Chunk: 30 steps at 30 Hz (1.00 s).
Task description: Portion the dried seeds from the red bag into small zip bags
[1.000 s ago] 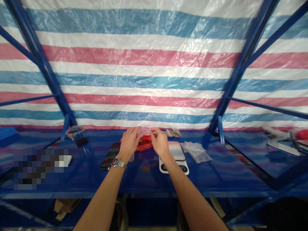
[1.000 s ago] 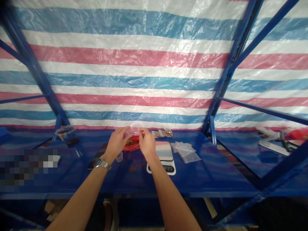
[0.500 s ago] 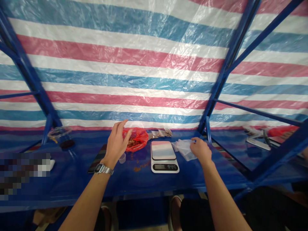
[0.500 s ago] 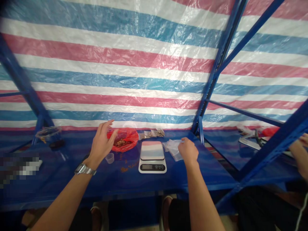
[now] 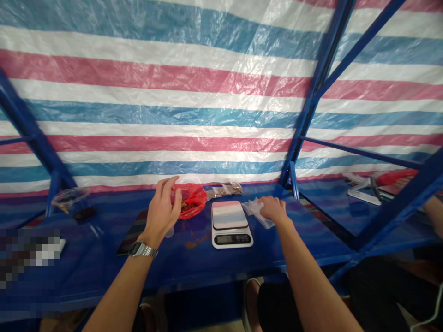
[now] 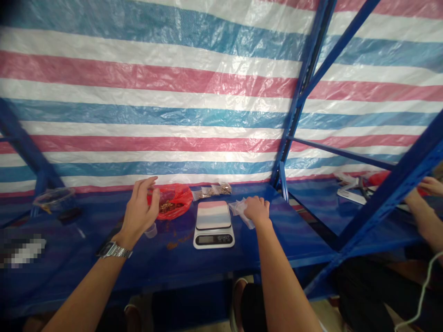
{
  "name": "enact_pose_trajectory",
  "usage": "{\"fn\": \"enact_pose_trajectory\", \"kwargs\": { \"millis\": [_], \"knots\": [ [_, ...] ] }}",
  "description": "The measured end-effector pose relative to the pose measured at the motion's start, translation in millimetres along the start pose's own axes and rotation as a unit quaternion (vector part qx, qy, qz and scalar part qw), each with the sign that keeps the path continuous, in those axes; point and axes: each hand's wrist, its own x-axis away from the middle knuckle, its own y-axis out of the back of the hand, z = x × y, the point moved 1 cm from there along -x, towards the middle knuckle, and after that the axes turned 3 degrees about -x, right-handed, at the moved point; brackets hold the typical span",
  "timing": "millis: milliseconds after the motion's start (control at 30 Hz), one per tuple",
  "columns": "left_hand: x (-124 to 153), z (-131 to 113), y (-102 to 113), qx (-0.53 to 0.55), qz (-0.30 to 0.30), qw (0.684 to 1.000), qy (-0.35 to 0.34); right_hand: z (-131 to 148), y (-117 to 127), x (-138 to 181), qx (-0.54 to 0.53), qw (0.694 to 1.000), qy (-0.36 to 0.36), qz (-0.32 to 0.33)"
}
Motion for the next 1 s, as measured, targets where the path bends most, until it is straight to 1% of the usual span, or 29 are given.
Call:
{"fn": "enact_pose_trajectory", "kwargs": {
  "millis": [100,167,267,333,400,467,533,600,633,667,700,733,767,800,833,867,900,933,1000],
  "knots": [
    [1.0,-0.5,-0.8,-0.003,-0.014,1.0,0.001,18.4,1.4,-19.8,-0.008,0.999,0.004,-0.047],
    [1.9,-2.0,-1.6,-0.005,-0.012,1.0,-0.004,36.6,-4.6,-32.6,-0.025,0.997,0.036,-0.058],
    [3.5,-5.9,-2.2,-0.006,0.012,1.0,-0.028,61.1,-23.2,-44.6,-0.054,0.994,0.096,-0.027],
    [5.1,-8.9,-1.2,-0.004,0.033,0.998,-0.048,70.8,-34.1,-47.2,-0.071,0.991,0.117,-0.002],
    [6.8,-11.6,1.2,0.002,0.052,0.997,-0.06,75.3,-37.3,-46.4,-0.088,0.988,0.126,0.002],
    [8.6,-14.3,4.1,0.015,0.067,0.996,-0.06,77.5,-31.1,-42.1,-0.108,0.985,0.132,-0.011],
    [10.2,-17.7,4.8,0.042,0.078,0.995,-0.05,80.6,-18.3,-33.0,-0.129,0.981,0.144,-0.028],
    [11.2,-22.3,0.6,0.1,0.086,0.991,-0.009,86.7,-3.9,-17.3,-0.15,0.973,0.168,-0.04],
    [11.4,-24.7,-3.8,0.15,0.092,0.984,0.039,91.0,2.4,-6.9,-0.165,0.967,0.191,-0.044],
    [11.4,-27.1,-9.6,0.203,0.098,0.97,0.094,95.8,7.6,5.1,-0.181,0.958,0.218,-0.046],
    [11.3,-29.2,-16.4,0.268,0.109,0.943,0.168,101.1,11.7,18.1,-0.203,0.944,0.255,-0.047],
    [11.2,-30.8,-23.8,0.331,0.126,0.9,0.252,106.3,15.0,31.7,-0.262,0.914,0.306,-0.049],
    [10.3,-32.5,-30.3,0.353,0.142,0.882,0.279,111.0,17.1,44.7,-0.312,0.884,0.347,-0.038],
    [9.2,-33.3,-36.1,0.393,0.163,0.849,0.312,114.9,18.5,56.5,-0.344,0.861,0.373,-0.027],
    [8.1,-33.2,-40.9,0.444,0.176,0.805,0.353,118.0,19.6,66.5,-0.363,0.844,0.393,-0.017],
    [6.6,-32.3,-44.1,0.479,0.183,0.77,0.38,120.1,20.7,74.3,-0.375,0.833,0.407,-0.008],
    [5.1,-30.9,-46.0,0.509,0.185,0.737,0.404,121.1,22.1,79.7,-0.381,0.826,0.414,-0.003],
    [3.5,-29.3,-47.0,0.529,0.185,0.713,0.421,121.2,23.8,83.1,-0.384,0.823,0.418,0.001],
    [0.4,-26.8,-47.1,0.544,0.193,0.694,0.43,118.6,28.2,85.1,-0.385,0.824,0.416,0.004]
  ]
}}
